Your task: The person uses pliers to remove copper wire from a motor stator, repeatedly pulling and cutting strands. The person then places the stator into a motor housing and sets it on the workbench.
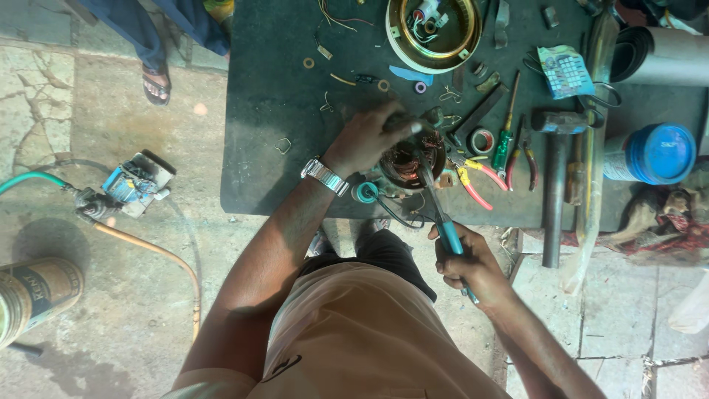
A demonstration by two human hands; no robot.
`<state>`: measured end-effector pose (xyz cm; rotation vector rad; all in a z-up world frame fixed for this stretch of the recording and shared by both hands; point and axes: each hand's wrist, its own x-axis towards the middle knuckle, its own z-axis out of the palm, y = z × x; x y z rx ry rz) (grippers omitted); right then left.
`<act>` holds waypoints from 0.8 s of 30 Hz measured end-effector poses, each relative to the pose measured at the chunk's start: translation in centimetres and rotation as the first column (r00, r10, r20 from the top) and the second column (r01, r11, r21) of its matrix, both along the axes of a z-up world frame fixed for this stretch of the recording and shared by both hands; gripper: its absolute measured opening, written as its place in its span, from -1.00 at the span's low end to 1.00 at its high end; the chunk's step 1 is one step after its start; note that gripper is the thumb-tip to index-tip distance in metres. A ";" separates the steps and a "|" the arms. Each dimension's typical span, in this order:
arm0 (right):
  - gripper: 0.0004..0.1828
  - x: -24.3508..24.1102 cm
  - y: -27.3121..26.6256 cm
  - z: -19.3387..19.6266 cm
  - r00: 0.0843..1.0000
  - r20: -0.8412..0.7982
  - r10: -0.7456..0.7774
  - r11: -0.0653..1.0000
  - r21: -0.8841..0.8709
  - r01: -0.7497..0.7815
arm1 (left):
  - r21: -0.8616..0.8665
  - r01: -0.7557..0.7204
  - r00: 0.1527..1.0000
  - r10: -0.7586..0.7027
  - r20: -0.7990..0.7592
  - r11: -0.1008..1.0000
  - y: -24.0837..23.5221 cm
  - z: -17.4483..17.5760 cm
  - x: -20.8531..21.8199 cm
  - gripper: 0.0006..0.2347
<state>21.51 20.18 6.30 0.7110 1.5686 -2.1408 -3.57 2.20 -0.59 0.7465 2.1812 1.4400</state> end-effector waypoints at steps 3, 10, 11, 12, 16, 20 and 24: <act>-0.41 0.3 -0.1 -0.8 0.999 -0.020 0.026 0.997 0.074 -0.024 | 0.167 0.082 0.997 -0.083 -0.002 0.982 0.0 -0.2 -0.5 -0.63; -0.38 0.6 0.6 -2.2 0.987 -0.155 0.041 0.998 -0.041 -0.048 | -0.062 0.008 0.954 -0.027 -0.300 0.998 -0.1 0.0 -0.3 -0.72; -0.40 0.6 0.8 -2.3 0.987 -0.158 0.037 0.996 -0.069 -0.048 | -0.016 0.045 0.975 -0.047 -0.216 0.999 -0.2 0.3 -0.4 -0.70; -0.41 0.5 0.9 -2.5 0.986 -0.161 0.033 0.994 -0.097 -0.049 | 0.033 0.077 0.989 -0.072 -0.131 0.997 -0.3 0.5 -0.7 -0.69; -0.42 1.4 1.1 -2.9 0.995 -0.099 0.014 0.993 -0.112 -0.025 | 0.142 0.131 0.990 -0.121 -0.076 0.981 -0.5 1.0 -1.0 -0.66; -0.50 0.9 1.3 -4.0 0.998 -0.066 0.022 0.999 -0.044 -0.025 | 0.119 0.142 0.990 -0.138 -0.039 0.983 -0.5 0.8 -1.2 -0.65; -0.59 -0.7 0.7 -6.9 0.945 -0.242 0.218 0.853 0.518 -0.064 | 0.264 0.161 0.987 -0.163 -0.015 0.951 -1.0 -0.7 -2.4 -0.69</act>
